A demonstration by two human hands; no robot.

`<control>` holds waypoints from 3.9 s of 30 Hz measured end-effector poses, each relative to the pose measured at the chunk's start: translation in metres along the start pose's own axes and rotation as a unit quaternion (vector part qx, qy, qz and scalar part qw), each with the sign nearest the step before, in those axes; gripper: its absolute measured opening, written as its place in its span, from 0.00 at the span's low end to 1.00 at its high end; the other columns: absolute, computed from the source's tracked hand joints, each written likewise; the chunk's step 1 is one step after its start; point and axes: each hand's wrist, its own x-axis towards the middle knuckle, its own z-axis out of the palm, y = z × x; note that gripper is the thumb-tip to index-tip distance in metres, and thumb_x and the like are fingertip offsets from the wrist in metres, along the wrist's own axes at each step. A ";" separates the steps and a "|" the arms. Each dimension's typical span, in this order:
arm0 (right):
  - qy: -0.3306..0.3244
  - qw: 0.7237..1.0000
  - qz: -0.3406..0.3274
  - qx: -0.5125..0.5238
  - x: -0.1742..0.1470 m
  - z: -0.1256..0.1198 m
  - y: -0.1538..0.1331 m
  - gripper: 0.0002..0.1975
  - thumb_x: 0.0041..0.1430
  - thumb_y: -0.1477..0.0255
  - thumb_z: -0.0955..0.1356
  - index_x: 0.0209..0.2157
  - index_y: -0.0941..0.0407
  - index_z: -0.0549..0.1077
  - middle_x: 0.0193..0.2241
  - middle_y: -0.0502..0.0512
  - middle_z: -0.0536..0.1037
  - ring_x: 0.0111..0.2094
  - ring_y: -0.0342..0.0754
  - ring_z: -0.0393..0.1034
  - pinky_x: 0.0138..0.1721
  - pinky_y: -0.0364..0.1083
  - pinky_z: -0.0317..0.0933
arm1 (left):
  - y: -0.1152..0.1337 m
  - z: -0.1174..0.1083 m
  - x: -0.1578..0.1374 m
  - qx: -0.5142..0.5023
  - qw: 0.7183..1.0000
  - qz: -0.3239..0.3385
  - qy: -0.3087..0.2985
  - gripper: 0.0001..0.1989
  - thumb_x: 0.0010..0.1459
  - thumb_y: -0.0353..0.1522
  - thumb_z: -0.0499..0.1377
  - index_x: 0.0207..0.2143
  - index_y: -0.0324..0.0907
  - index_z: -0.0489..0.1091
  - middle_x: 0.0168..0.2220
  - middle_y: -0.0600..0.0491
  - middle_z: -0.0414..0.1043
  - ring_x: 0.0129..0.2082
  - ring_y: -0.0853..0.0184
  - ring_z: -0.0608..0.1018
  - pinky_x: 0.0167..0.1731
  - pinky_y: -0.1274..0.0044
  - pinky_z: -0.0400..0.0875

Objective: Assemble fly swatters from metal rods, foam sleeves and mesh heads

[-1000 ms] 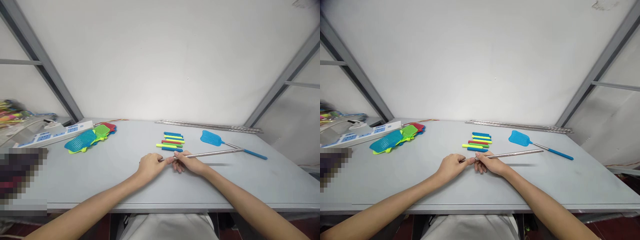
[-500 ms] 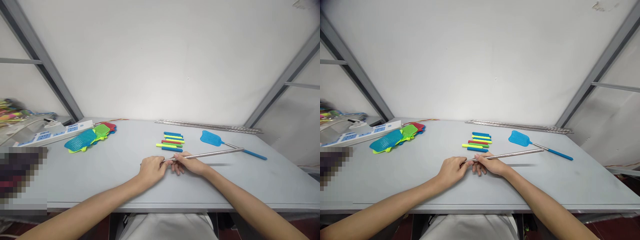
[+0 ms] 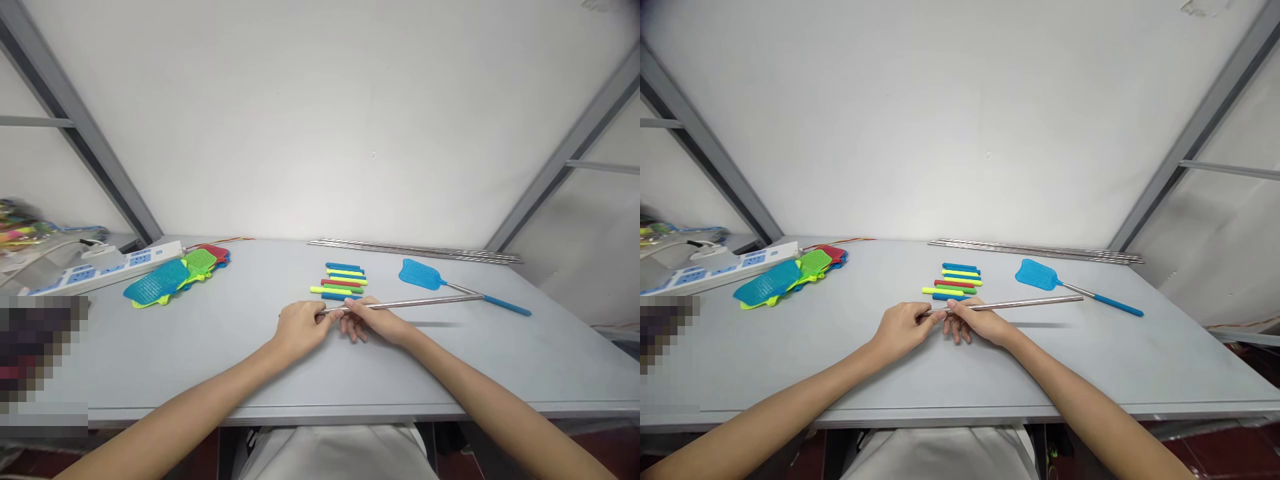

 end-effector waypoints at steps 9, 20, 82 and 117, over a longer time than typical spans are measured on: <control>-0.004 1.000 0.000 -0.004 0.000 -0.001 0.000 0.24 0.54 0.58 0.55 0.23 0.63 0.69 0.16 0.52 0.68 0.15 0.37 0.60 0.14 0.37 0.52 | -0.004 0.001 0.005 -0.043 0.999 0.014 -0.020 0.24 0.51 0.48 0.43 0.13 0.40 0.52 0.12 0.58 0.55 0.14 0.74 0.57 0.17 0.80 0.44; -0.008 1.000 0.011 0.002 0.000 -0.002 0.000 0.25 0.54 0.57 0.55 0.23 0.63 0.69 0.22 0.56 0.70 0.17 0.38 0.61 0.14 0.38 0.52 | -0.001 -0.003 0.004 -0.058 0.998 0.019 -0.025 0.25 0.51 0.49 0.41 0.13 0.40 0.54 0.13 0.58 0.55 0.15 0.74 0.57 0.17 0.80 0.45; 0.268 0.802 -0.119 0.520 -0.008 -0.044 -0.006 0.14 0.52 0.76 0.58 0.15 0.56 0.50 0.11 0.43 0.46 0.11 0.36 0.39 0.11 0.38 0.40 | 0.007 -0.012 -0.004 -0.221 0.937 0.143 -0.229 0.18 0.55 0.41 0.41 0.18 0.40 0.50 0.15 0.60 0.47 0.16 0.76 0.52 0.16 0.82 0.49; 0.222 0.727 -0.108 0.640 -0.004 -0.023 0.010 0.19 0.54 0.73 0.57 0.15 0.56 0.42 0.10 0.42 0.39 0.10 0.37 0.36 0.09 0.39 0.36 | 0.006 0.000 -0.009 -0.137 0.937 0.203 -0.248 0.21 0.59 0.39 0.34 0.20 0.39 0.55 0.19 0.57 0.57 0.24 0.73 0.62 0.29 0.81 0.55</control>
